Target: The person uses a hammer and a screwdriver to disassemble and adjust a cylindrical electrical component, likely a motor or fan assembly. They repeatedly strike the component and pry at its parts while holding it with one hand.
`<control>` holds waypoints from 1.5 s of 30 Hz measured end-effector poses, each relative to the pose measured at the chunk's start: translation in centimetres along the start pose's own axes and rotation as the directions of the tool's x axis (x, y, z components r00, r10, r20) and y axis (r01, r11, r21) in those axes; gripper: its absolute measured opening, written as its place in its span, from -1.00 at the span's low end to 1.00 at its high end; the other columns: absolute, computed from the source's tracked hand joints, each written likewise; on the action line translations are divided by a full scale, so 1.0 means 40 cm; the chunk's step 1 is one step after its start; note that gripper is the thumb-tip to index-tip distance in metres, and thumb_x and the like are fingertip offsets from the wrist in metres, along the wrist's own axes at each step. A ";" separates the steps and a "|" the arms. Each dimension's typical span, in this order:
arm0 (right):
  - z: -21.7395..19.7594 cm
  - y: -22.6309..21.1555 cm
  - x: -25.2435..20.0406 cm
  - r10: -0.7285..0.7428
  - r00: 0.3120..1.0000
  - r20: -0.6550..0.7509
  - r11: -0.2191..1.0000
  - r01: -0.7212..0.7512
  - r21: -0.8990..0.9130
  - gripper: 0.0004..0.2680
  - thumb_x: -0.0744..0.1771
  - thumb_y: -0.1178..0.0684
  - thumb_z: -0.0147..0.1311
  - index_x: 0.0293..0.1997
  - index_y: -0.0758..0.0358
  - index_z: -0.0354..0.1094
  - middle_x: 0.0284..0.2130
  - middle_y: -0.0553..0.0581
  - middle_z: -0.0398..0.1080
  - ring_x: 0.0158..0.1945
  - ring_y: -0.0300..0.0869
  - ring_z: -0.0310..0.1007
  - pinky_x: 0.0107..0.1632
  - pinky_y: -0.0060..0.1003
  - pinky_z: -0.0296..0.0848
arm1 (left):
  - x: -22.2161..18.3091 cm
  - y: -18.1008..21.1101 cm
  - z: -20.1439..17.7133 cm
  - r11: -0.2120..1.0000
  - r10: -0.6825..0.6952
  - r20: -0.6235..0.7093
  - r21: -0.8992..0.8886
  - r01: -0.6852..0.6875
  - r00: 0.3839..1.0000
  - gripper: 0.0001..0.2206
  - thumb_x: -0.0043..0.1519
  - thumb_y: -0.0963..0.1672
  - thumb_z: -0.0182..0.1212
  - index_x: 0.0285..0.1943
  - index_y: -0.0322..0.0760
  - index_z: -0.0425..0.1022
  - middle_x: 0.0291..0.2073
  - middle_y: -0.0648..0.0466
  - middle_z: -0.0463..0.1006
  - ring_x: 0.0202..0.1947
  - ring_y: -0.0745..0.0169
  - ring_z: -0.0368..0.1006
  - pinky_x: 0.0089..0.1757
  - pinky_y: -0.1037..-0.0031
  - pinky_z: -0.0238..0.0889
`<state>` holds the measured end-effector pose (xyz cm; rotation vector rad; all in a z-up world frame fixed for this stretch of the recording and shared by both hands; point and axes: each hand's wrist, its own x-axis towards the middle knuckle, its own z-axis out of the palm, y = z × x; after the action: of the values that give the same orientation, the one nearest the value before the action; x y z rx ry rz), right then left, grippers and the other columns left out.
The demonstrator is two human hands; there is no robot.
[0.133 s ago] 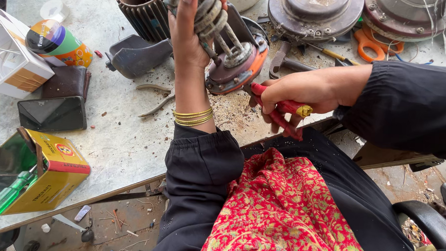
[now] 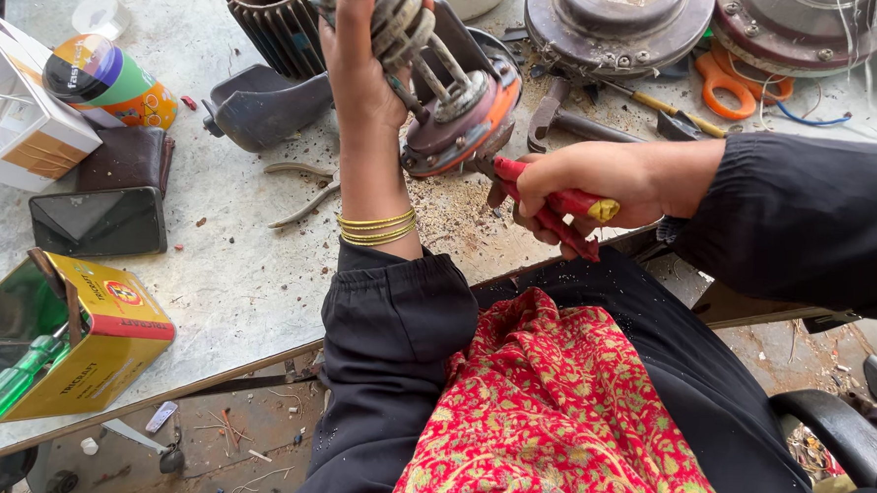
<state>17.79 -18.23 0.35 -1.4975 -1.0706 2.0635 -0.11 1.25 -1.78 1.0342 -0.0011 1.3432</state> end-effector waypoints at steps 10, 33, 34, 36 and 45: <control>0.017 0.026 -0.036 -0.585 0.753 -0.300 0.382 -0.070 -0.921 -0.67 0.24 -0.02 0.18 0.02 0.26 0.22 -0.41 0.14 0.37 -0.37 -0.05 0.39 -0.31 -0.15 0.36 | 0.029 -0.011 -0.082 0.978 -0.052 -0.282 -0.210 -0.009 0.958 -0.53 0.29 0.06 0.26 0.19 -0.35 0.39 -0.07 -0.03 0.52 -0.15 0.19 0.58 -0.10 0.31 0.53; 0.120 0.079 -0.150 -0.817 0.301 -0.492 0.571 0.543 -0.615 -0.62 0.31 0.07 0.07 0.28 0.27 0.21 -0.23 0.17 0.38 -0.25 -0.16 0.43 -0.19 -0.26 0.43 | 0.018 -0.031 -0.033 0.964 -0.092 -0.315 -0.264 0.006 0.945 -0.67 0.27 0.02 0.29 -0.16 -0.34 0.43 -0.38 -0.05 0.54 -0.36 0.18 0.53 -0.26 0.38 0.48; 0.107 0.077 -0.109 -0.781 0.413 -0.469 0.615 0.377 -0.693 -0.63 0.30 0.09 0.05 0.27 0.28 0.23 -0.26 0.19 0.40 -0.25 -0.14 0.44 -0.15 -0.23 0.44 | 0.016 -0.028 -0.030 0.965 -0.090 -0.313 -0.261 0.006 0.946 -0.66 0.28 0.03 0.27 -0.16 -0.34 0.43 -0.38 -0.04 0.54 -0.36 0.18 0.52 -0.26 0.39 0.47; 0.097 0.090 -0.055 -0.910 0.352 -0.220 0.326 0.278 -0.903 -0.58 0.25 0.12 0.12 0.25 0.36 0.21 -0.23 0.32 0.41 -0.20 0.01 0.43 -0.10 -0.16 0.43 | 0.002 -0.023 -0.017 0.963 -0.098 -0.333 -0.269 0.005 0.938 -0.67 0.29 0.04 0.25 -0.15 -0.31 0.45 -0.38 -0.01 0.53 -0.37 0.21 0.52 -0.28 0.40 0.46; 0.087 0.174 -0.234 -0.832 0.229 -0.506 0.517 0.649 -0.558 -0.59 0.32 0.20 0.11 0.33 0.27 0.12 -0.12 0.18 0.35 -0.12 -0.13 0.36 -0.03 -0.27 0.39 | 0.016 -0.025 -0.007 0.969 -0.038 -0.227 -0.245 -0.020 0.973 -0.67 0.37 0.00 0.26 -0.11 -0.39 0.45 -0.30 -0.04 0.54 -0.28 0.15 0.52 -0.18 0.37 0.46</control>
<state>18.90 -30.30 1.55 -1.2676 -1.3039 0.5225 0.72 2.03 -2.21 0.6658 0.0106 1.4087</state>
